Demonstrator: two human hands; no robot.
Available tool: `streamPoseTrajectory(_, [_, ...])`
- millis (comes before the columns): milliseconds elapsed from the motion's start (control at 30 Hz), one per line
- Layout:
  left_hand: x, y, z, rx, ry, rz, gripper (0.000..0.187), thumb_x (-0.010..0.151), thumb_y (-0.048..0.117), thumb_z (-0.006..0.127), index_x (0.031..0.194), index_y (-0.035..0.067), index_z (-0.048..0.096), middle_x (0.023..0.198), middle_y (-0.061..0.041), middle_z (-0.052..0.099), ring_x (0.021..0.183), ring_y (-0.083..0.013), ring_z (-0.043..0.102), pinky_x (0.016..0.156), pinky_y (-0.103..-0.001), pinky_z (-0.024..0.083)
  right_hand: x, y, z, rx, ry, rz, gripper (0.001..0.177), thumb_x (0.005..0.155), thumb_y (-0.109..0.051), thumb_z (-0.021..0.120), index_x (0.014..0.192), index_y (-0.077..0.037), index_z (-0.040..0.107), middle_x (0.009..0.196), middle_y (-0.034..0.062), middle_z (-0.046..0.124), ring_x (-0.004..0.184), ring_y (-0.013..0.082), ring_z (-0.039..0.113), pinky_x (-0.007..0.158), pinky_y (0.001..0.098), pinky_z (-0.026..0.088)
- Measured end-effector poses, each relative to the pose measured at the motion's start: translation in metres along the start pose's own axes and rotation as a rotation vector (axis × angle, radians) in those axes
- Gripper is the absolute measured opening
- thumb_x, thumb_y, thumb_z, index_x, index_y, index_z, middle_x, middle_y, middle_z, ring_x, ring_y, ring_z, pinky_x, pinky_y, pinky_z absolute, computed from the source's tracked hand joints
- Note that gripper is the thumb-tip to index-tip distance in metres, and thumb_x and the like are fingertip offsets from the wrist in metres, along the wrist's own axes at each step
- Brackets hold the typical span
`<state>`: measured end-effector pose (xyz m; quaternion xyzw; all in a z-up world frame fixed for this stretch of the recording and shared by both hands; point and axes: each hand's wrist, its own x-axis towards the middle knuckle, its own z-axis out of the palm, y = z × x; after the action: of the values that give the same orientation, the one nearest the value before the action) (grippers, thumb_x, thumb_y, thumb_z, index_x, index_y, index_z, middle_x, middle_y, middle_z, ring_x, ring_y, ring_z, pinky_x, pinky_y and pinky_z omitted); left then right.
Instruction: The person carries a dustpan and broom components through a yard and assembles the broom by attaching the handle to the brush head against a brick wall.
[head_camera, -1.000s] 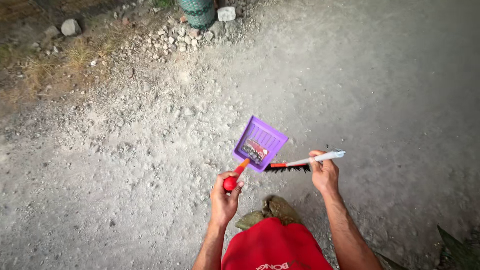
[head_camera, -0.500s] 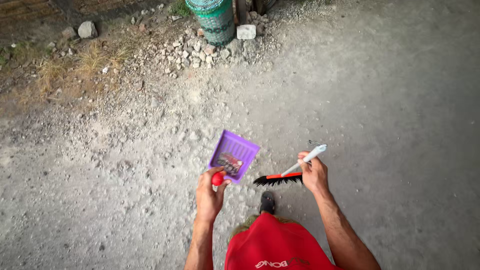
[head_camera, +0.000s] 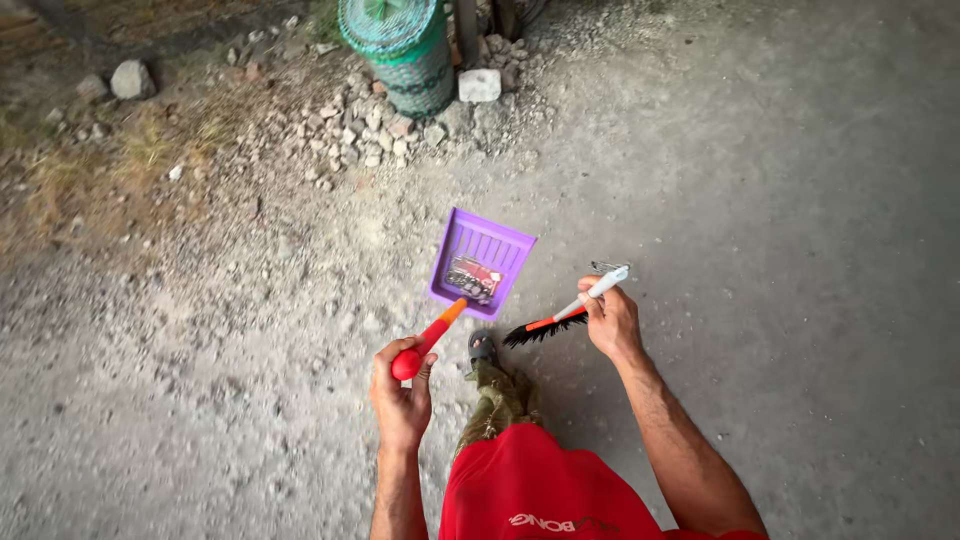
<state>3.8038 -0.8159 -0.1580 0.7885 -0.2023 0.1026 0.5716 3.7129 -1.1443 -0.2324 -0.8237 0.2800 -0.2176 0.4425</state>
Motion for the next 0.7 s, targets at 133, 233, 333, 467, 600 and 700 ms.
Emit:
streamPoseTrajectory(133, [0.091, -0.024, 0.041, -0.098, -0.041, -0.023, 0.038, 0.089, 0.009, 0.079, 0.120, 0.008, 0.058, 0.114, -0.012, 0.074, 0.105, -0.0253, 0.073, 0.093, -0.036, 0.057, 0.087, -0.012, 0.021, -0.026, 0.016, 0.048, 0.021, 0.096, -0.007, 0.066, 0.117, -0.004, 0.067, 0.110, 0.0105, 0.075, 0.100, 0.0236, 0.074, 0.087, 0.0353, 0.059])
streamPoseTrajectory(233, [0.157, -0.037, 0.062, -0.123, -0.097, -0.031, 0.040, 0.087, 0.009, 0.081, 0.119, 0.007, 0.058, 0.113, -0.012, 0.075, 0.103, -0.0247, 0.073, 0.090, -0.036, 0.057, 0.150, -0.018, 0.036, 0.006, 0.034, 0.006, 0.022, 0.095, -0.006, 0.066, 0.117, -0.003, 0.066, 0.111, 0.0109, 0.074, 0.102, 0.0233, 0.073, 0.088, 0.0350, 0.058])
streamPoseTrajectory(333, [0.212, -0.044, 0.081, -0.125, -0.137, -0.018, 0.041, 0.086, 0.008, 0.082, 0.119, 0.007, 0.058, 0.113, -0.013, 0.074, 0.104, -0.0254, 0.073, 0.091, -0.036, 0.056, 0.202, -0.022, 0.046, 0.005, 0.067, 0.034, 0.024, 0.095, -0.006, 0.066, 0.119, -0.004, 0.066, 0.109, 0.0104, 0.075, 0.100, 0.0225, 0.073, 0.088, 0.0348, 0.058])
streamPoseTrajectory(467, [0.272, -0.053, 0.098, -0.143, -0.163, -0.025, 0.041, 0.087, 0.009, 0.081, 0.120, 0.007, 0.057, 0.114, -0.013, 0.074, 0.106, -0.0255, 0.073, 0.091, -0.036, 0.057, 0.264, -0.025, 0.063, -0.013, 0.070, 0.027, 0.022, 0.097, -0.007, 0.066, 0.118, -0.005, 0.066, 0.109, 0.0091, 0.074, 0.099, 0.0205, 0.072, 0.087, 0.0332, 0.057])
streamPoseTrajectory(600, [0.312, -0.069, 0.122, -0.107, -0.148, -0.069, 0.042, 0.086, 0.010, 0.081, 0.120, 0.008, 0.056, 0.114, -0.013, 0.075, 0.106, -0.0253, 0.074, 0.090, -0.037, 0.057, 0.325, -0.017, 0.082, 0.007, 0.047, 0.003, 0.019, 0.097, -0.007, 0.065, 0.115, -0.005, 0.066, 0.106, 0.0085, 0.072, 0.098, 0.0209, 0.071, 0.087, 0.0327, 0.056])
streamPoseTrajectory(700, [0.336, -0.082, 0.145, -0.074, -0.086, -0.057, 0.042, 0.086, 0.009, 0.082, 0.119, 0.007, 0.056, 0.114, -0.013, 0.075, 0.107, -0.0258, 0.074, 0.091, -0.037, 0.057, 0.375, -0.006, 0.092, -0.003, 0.029, -0.073, 0.015, 0.097, -0.006, 0.064, 0.112, -0.005, 0.067, 0.106, 0.0097, 0.072, 0.098, 0.0222, 0.070, 0.087, 0.0346, 0.055])
